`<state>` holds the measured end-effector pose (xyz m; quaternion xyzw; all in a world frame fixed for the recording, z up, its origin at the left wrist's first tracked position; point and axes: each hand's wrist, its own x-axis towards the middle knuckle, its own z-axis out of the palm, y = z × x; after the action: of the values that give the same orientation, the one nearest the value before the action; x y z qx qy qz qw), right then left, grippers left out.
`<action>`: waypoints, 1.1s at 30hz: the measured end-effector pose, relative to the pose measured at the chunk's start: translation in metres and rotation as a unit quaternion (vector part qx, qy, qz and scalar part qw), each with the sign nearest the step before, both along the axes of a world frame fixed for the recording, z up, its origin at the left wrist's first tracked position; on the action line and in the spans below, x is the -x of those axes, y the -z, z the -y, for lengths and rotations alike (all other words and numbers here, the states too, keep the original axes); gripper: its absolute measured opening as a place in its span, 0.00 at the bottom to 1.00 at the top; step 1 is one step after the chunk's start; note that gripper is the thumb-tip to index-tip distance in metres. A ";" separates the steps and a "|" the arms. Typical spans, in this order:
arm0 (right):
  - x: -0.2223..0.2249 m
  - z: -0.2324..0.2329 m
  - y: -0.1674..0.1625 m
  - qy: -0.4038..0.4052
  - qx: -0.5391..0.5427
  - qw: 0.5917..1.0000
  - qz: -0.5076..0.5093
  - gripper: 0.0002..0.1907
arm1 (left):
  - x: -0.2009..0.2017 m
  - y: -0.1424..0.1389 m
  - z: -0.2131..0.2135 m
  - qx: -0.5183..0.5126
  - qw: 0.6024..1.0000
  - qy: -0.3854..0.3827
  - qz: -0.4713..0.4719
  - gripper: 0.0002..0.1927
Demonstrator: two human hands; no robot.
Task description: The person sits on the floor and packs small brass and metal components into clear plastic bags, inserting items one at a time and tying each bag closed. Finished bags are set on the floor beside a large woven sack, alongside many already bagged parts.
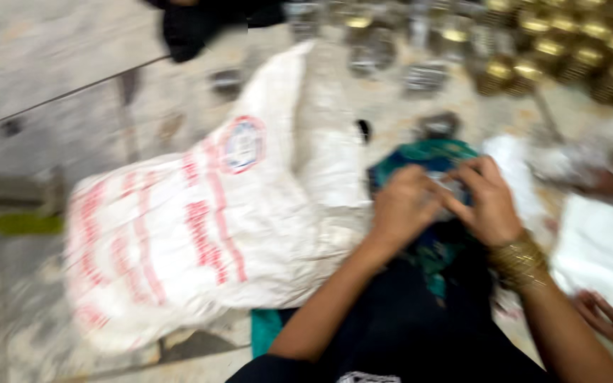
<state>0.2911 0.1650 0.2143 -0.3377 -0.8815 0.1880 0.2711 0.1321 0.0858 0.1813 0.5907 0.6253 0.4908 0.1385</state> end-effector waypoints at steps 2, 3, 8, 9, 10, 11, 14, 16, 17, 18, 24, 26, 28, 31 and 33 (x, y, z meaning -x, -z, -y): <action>-0.004 0.006 0.001 0.016 -0.009 0.998 -0.052 0.13 | 0.008 0.019 -0.008 0.035 0.990 0.031 0.131 0.08; -0.006 0.009 0.000 0.015 0.004 0.999 -0.045 0.12 | 0.010 0.027 -0.014 0.072 0.976 0.035 0.204 0.07; -0.012 0.023 -0.010 -0.003 0.044 0.999 -0.022 0.10 | 0.010 0.044 -0.012 0.141 0.910 0.087 0.381 0.03; -0.012 0.025 -0.013 0.011 0.065 0.998 -0.018 0.11 | 0.009 0.043 -0.011 0.150 0.906 0.085 0.386 0.04; -0.012 0.027 -0.016 0.020 0.086 0.996 -0.016 0.12 | 0.009 0.041 -0.009 0.159 0.903 0.080 0.391 0.04; -0.012 0.028 -0.019 0.026 0.107 0.994 -0.016 0.12 | 0.009 0.037 -0.009 0.167 0.901 0.071 0.394 0.05; -0.012 0.027 -0.022 0.014 0.121 0.993 -0.006 0.12 | 0.009 0.021 -0.008 0.167 0.935 0.070 0.304 0.05; -0.013 0.024 -0.022 0.004 0.114 0.993 0.011 0.09 | 0.009 0.007 -0.007 0.152 0.947 0.074 0.273 0.05; -0.014 0.022 -0.022 0.000 0.110 0.994 0.019 0.07 | 0.007 -0.001 -0.007 0.144 0.952 0.077 0.258 0.05; -0.015 0.020 -0.021 -0.012 0.111 0.994 0.007 0.06 | 0.006 -0.009 -0.006 0.147 0.959 0.066 0.234 0.06; -0.028 0.014 -0.008 -0.001 0.205 0.976 -0.071 0.05 | -0.008 -0.037 -0.001 0.119 0.977 -0.001 0.176 0.05; -0.033 0.010 -0.002 0.023 0.207 0.975 -0.073 0.06 | -0.010 -0.034 -0.001 0.103 0.978 -0.028 0.181 0.04; -0.037 0.004 0.004 0.016 0.177 0.981 -0.079 0.05 | -0.012 -0.027 -0.004 0.004 0.993 -0.008 0.120 0.03; -0.035 -0.003 0.009 0.008 0.084 0.995 -0.046 0.06 | -0.011 -0.017 -0.006 -0.048 0.997 -0.020 -0.052 0.08; -0.032 -0.002 0.007 0.018 0.065 0.997 -0.026 0.05 | -0.009 -0.015 -0.007 -0.043 0.994 -0.011 -0.097 0.04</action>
<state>0.3234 0.1668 0.2074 -0.3656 -0.8537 0.2489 0.2748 0.1409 0.0931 0.1968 0.6345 0.6201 0.4591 0.0461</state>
